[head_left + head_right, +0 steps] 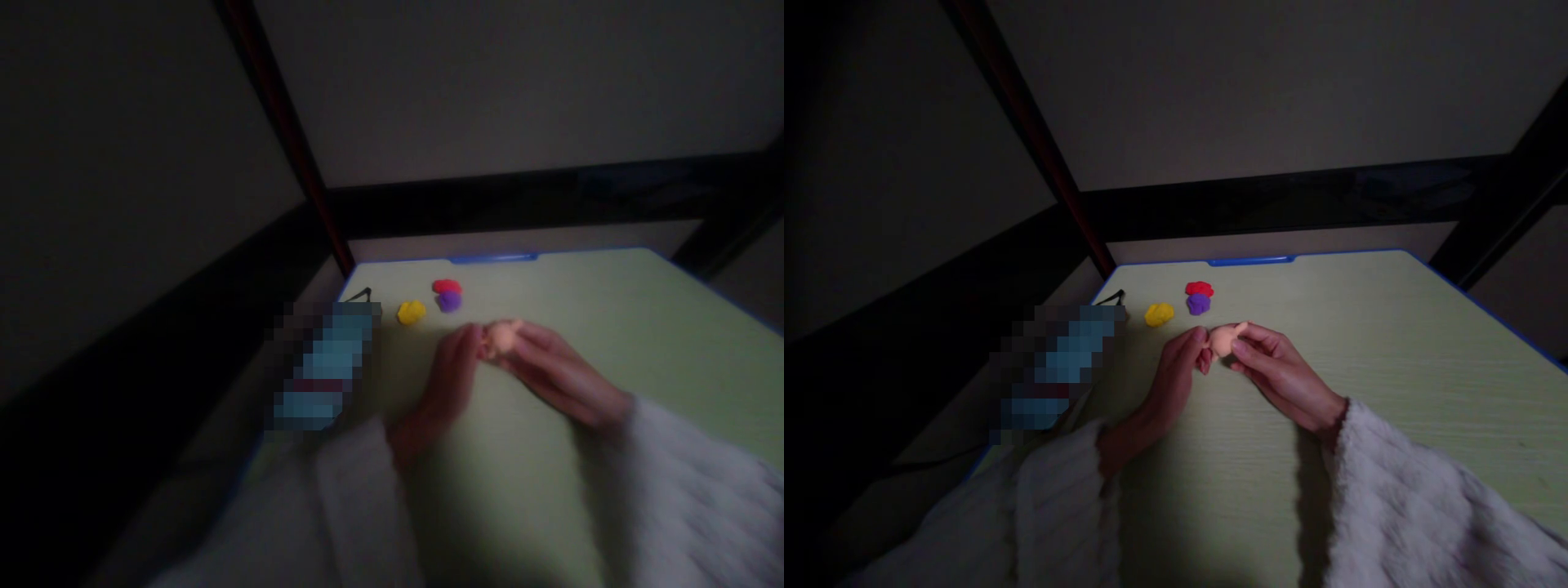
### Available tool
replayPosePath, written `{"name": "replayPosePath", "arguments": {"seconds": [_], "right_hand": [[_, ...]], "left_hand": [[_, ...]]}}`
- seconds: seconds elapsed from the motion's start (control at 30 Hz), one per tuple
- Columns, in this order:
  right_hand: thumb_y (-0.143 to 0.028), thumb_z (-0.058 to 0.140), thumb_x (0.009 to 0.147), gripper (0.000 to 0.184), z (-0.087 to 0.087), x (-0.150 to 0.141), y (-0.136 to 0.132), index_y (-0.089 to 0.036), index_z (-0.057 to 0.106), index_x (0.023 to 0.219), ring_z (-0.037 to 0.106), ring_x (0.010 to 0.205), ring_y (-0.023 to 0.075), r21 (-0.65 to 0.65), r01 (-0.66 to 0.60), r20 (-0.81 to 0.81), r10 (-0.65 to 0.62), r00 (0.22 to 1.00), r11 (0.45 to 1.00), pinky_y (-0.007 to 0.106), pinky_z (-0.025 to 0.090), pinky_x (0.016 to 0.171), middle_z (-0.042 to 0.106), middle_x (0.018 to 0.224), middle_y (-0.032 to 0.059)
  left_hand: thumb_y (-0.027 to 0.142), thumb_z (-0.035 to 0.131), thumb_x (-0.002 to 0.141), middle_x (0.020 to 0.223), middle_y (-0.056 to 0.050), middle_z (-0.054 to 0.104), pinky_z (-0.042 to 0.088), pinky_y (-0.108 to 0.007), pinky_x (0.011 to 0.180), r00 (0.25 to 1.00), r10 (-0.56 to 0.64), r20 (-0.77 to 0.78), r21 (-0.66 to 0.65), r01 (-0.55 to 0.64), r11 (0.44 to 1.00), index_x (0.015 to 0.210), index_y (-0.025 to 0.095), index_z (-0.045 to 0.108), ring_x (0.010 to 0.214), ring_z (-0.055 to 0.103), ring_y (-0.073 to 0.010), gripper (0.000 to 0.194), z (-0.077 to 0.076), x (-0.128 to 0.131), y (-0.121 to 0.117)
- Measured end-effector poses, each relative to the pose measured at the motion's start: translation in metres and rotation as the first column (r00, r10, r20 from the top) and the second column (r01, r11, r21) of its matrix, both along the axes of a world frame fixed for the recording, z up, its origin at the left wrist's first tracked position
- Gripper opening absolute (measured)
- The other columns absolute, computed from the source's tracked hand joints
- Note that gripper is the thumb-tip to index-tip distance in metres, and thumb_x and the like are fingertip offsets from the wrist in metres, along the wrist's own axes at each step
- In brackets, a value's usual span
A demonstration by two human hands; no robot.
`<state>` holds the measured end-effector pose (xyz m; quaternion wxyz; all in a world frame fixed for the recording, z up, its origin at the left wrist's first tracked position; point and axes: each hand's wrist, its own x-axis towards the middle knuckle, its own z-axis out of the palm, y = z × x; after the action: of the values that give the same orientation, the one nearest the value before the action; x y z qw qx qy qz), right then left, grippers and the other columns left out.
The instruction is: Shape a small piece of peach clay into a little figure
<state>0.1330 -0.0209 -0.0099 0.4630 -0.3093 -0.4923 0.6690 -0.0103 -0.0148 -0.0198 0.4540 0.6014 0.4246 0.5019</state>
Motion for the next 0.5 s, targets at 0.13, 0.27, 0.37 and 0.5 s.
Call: {"name": "replayPosePath", "arguments": {"seconds": [0.13,0.27,0.37,0.5], "right_hand": [[-0.033,0.068,0.074,0.015,0.0013,0.0,-0.0008,-0.021,0.062,0.081,0.055,0.092,0.0168,0.017,0.008,0.01,-0.008,1.0,1.0,0.031,0.041,0.085,0.061,0.093,0.003],[-0.031,0.067,0.074,0.012,0.0021,-0.0007,-0.0007,-0.021,0.062,0.078,0.055,0.085,0.0147,0.014,0.022,0.027,-0.022,0.999,1.0,0.029,0.043,0.079,0.06,0.086,0.0013],[-0.03,0.069,0.073,0.012,0.0023,-0.0014,-0.0007,-0.021,0.063,0.078,0.055,0.085,0.0149,0.017,0.015,0.022,-0.015,1.0,1.0,0.029,0.043,0.079,0.061,0.087,0.0015],[-0.029,0.068,0.074,0.013,-0.0002,-0.0006,-0.0004,-0.021,0.064,0.082,0.055,0.088,0.0146,0.007,0.016,-0.015,-0.016,1.0,1.0,0.028,0.041,0.08,0.062,0.092,0.0019]], "left_hand": [[0.035,0.034,0.087,0.06,0.002,0.042,0.032,-0.027,0.061,1.0,0.012,0.023,0.019,-0.012,1.0,0.063,0.019,0.04,0.059,0.04,-0.0114,0.03,-0.0002,0.0002,-0.0001],[0.034,0.035,0.087,0.061,0.002,0.04,0.031,-0.026,0.061,1.0,-0.009,-0.011,0.063,0.01,0.998,0.063,0.02,0.036,0.061,0.039,-0.0117,0.028,0.0026,0.0004,-0.0024],[0.035,0.036,0.087,0.061,0.002,0.039,0.031,-0.026,0.06,1.0,-0.018,-0.013,0.083,0.019,0.996,0.062,0.02,0.034,0.061,0.038,-0.0115,0.03,0.0043,0.0006,-0.004],[0.041,0.037,0.087,0.06,0.002,0.039,0.032,-0.027,0.06,1.0,0.0,0.014,0.047,0.0,0.999,0.063,0.02,0.035,0.06,0.039,-0.0122,0.032,0.0022,0.0007,-0.0036]]}}
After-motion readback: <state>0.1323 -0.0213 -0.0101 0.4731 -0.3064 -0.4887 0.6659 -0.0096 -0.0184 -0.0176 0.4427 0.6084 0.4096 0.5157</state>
